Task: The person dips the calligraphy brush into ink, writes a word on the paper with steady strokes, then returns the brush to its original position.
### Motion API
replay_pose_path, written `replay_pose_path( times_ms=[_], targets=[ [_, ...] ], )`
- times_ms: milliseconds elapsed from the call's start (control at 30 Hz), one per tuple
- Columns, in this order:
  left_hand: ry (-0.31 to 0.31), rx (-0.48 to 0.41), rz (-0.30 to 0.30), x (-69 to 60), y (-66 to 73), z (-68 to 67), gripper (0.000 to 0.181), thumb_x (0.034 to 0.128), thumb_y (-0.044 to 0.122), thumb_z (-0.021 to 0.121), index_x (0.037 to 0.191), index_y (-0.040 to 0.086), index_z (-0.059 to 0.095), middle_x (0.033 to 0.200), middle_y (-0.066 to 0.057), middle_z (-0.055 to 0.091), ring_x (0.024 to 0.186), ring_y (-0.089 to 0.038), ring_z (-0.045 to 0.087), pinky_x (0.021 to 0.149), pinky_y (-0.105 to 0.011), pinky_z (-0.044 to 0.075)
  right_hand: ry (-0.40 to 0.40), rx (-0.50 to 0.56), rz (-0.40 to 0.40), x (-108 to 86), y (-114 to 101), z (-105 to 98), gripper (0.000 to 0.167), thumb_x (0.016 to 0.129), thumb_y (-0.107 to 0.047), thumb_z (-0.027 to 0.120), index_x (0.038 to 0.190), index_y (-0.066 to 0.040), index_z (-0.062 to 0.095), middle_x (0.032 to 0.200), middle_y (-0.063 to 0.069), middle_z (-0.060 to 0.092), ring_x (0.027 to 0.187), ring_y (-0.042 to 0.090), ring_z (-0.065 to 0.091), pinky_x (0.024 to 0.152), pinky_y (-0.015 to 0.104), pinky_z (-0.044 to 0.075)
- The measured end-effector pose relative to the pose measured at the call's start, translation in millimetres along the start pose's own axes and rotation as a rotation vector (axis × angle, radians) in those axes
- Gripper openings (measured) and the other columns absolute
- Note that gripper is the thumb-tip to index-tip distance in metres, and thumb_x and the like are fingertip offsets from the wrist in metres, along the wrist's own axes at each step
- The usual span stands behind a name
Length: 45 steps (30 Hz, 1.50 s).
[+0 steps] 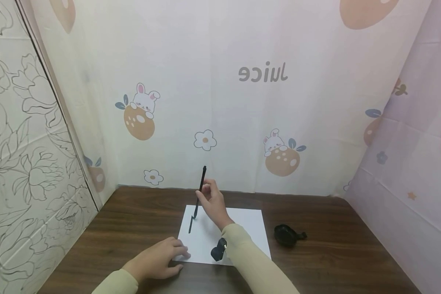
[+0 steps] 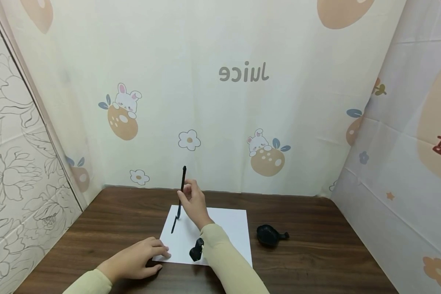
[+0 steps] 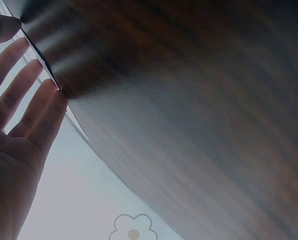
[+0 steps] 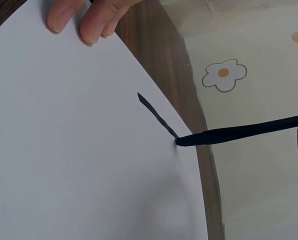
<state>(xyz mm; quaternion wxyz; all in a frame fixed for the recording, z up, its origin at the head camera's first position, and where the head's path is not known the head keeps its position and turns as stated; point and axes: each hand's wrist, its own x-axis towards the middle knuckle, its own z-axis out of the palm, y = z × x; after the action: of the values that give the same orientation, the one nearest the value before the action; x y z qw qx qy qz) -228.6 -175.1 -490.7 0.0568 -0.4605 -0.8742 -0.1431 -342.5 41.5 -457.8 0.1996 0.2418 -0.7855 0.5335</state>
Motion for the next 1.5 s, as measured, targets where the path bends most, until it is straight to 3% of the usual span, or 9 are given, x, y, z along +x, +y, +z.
replay_pose_path(
  times_ms=[133, 867, 1100, 1333, 1500],
  targets=[
    [0.013, 0.007, 0.017, -0.1, -0.5, 0.0, 0.024, 0.0858, 0.021, 0.074, 0.11, 0.017, 0.073, 0.105, 0.008, 0.064, 0.094, -0.007, 0.056, 0.081, -0.026, 0.051, -0.012, -0.006, 0.004, -0.3, -0.1, -1.3, 0.035, 0.1, -0.019, 0.063, 0.13, -0.016, 0.045, 0.101, 0.0, 0.059, 0.097, 0.015, 0.06, 0.082, 0.029, 0.055],
    [-0.033, -0.017, -0.044, 0.9, 1.4, -1.3, 0.023, 0.0885, 0.024, 0.073, 0.111, 0.019, 0.073, 0.106, 0.01, 0.064, 0.096, -0.006, 0.056, 0.084, -0.028, 0.052, -0.031, -0.013, 0.02, -1.8, -4.0, -4.0, 0.035, 0.099, -0.019, 0.065, 0.128, -0.019, 0.046, 0.098, -0.001, 0.059, 0.093, 0.013, 0.06, 0.082, 0.03, 0.054],
    [-0.002, 0.002, -0.006, 0.1, 0.4, 0.3, 0.023, 0.0871, 0.022, 0.074, 0.11, 0.018, 0.073, 0.105, 0.009, 0.065, 0.094, -0.006, 0.057, 0.082, -0.027, 0.052, -0.032, -0.02, 0.008, -2.7, -3.0, -5.2, 0.031, 0.1, -0.021, 0.063, 0.126, -0.017, 0.046, 0.1, -0.001, 0.061, 0.095, 0.014, 0.06, 0.082, 0.03, 0.054],
    [-0.008, -0.005, -0.019, 0.0, 1.7, -1.8, 0.023, 0.0872, 0.022, 0.073, 0.11, 0.018, 0.073, 0.106, 0.009, 0.064, 0.094, -0.007, 0.056, 0.082, -0.027, 0.052, -0.025, -0.022, 0.003, -1.9, -2.5, -6.6, 0.028, 0.1, -0.021, 0.063, 0.122, -0.016, 0.048, 0.1, 0.0, 0.062, 0.096, 0.015, 0.061, 0.083, 0.033, 0.054],
    [0.007, 0.007, 0.004, 0.0, 2.2, -1.8, 0.023, 0.0861, 0.021, 0.074, 0.109, 0.018, 0.073, 0.105, 0.008, 0.064, 0.094, -0.007, 0.056, 0.081, -0.026, 0.051, -0.033, -0.019, 0.006, -3.5, -2.4, -7.8, 0.028, 0.1, -0.021, 0.063, 0.122, -0.017, 0.048, 0.101, 0.0, 0.062, 0.096, 0.015, 0.061, 0.083, 0.033, 0.054]
  ],
)
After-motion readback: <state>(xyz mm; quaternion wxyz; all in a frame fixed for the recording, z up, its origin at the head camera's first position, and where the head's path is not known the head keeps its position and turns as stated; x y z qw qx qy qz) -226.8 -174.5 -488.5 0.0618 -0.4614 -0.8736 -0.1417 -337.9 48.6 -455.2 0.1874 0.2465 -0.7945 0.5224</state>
